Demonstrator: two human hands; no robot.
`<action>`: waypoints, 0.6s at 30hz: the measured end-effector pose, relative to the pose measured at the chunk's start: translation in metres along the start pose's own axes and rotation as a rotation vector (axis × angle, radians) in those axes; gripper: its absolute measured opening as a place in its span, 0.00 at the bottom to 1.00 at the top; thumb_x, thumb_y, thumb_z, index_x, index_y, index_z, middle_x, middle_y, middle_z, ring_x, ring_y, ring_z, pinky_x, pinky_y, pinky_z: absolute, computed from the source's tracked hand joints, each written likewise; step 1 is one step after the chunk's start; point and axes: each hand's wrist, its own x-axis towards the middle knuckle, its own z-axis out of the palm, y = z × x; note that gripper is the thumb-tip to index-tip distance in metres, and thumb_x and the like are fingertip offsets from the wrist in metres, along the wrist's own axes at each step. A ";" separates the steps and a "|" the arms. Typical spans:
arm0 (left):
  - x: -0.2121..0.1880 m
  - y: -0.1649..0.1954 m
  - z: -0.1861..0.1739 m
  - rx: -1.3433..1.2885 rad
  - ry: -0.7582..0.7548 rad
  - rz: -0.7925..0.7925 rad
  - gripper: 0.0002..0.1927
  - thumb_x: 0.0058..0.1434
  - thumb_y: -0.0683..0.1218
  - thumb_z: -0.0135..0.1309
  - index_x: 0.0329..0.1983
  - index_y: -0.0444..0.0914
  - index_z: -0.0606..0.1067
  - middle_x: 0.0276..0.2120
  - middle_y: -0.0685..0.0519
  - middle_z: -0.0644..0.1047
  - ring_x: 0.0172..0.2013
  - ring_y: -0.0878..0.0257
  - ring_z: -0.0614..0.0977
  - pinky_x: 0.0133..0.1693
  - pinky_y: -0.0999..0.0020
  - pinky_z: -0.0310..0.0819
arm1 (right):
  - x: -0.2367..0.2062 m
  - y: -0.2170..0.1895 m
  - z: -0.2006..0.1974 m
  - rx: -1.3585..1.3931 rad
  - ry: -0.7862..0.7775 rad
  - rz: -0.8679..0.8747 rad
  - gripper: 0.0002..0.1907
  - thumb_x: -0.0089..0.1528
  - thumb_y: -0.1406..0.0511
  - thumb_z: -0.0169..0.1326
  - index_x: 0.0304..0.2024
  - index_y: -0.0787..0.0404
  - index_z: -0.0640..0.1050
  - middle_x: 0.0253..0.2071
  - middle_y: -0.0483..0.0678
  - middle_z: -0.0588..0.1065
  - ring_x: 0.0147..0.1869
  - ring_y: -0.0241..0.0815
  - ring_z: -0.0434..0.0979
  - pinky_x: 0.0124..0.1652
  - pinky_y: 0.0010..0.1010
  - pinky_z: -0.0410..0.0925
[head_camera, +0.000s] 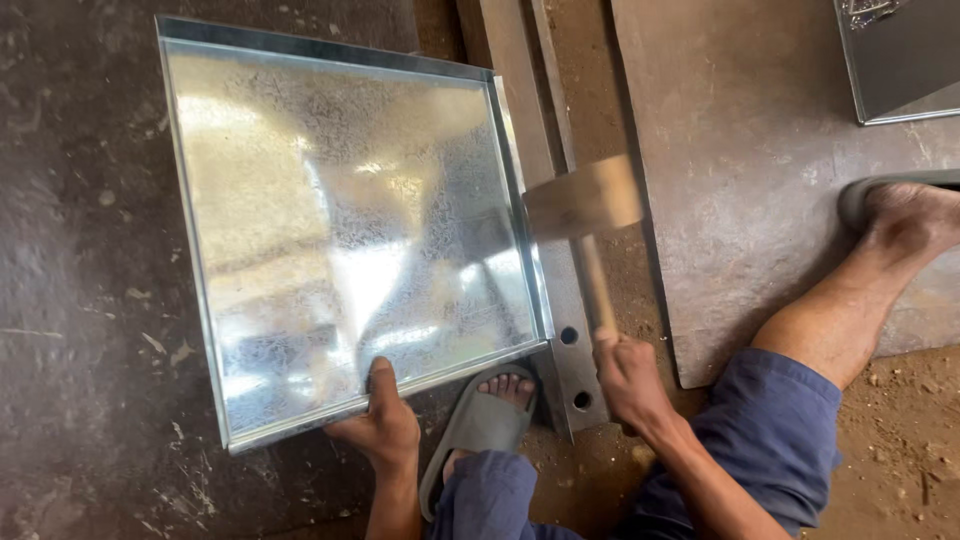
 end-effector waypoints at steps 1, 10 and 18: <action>0.000 0.001 -0.001 0.025 -0.015 -0.012 0.25 0.64 0.37 0.56 0.62 0.24 0.65 0.58 0.41 0.73 0.55 0.53 0.78 0.58 0.55 0.74 | 0.001 -0.004 0.000 0.148 0.041 0.256 0.24 0.74 0.61 0.40 0.24 0.65 0.70 0.21 0.49 0.66 0.22 0.38 0.65 0.23 0.31 0.60; -0.001 -0.002 -0.002 0.029 0.009 -0.006 0.30 0.64 0.37 0.56 0.67 0.26 0.60 0.62 0.40 0.68 0.60 0.51 0.74 0.62 0.51 0.68 | 0.055 -0.005 0.005 0.025 0.019 0.130 0.28 0.75 0.56 0.36 0.24 0.61 0.70 0.19 0.45 0.67 0.21 0.35 0.65 0.20 0.28 0.61; 0.008 0.009 0.006 0.014 0.078 -0.136 0.21 0.59 0.36 0.57 0.54 0.25 0.70 0.51 0.42 0.76 0.49 0.53 0.80 0.54 0.55 0.74 | 0.098 0.005 0.015 0.046 0.059 -0.032 0.27 0.75 0.56 0.38 0.20 0.57 0.66 0.17 0.42 0.62 0.18 0.35 0.59 0.16 0.31 0.52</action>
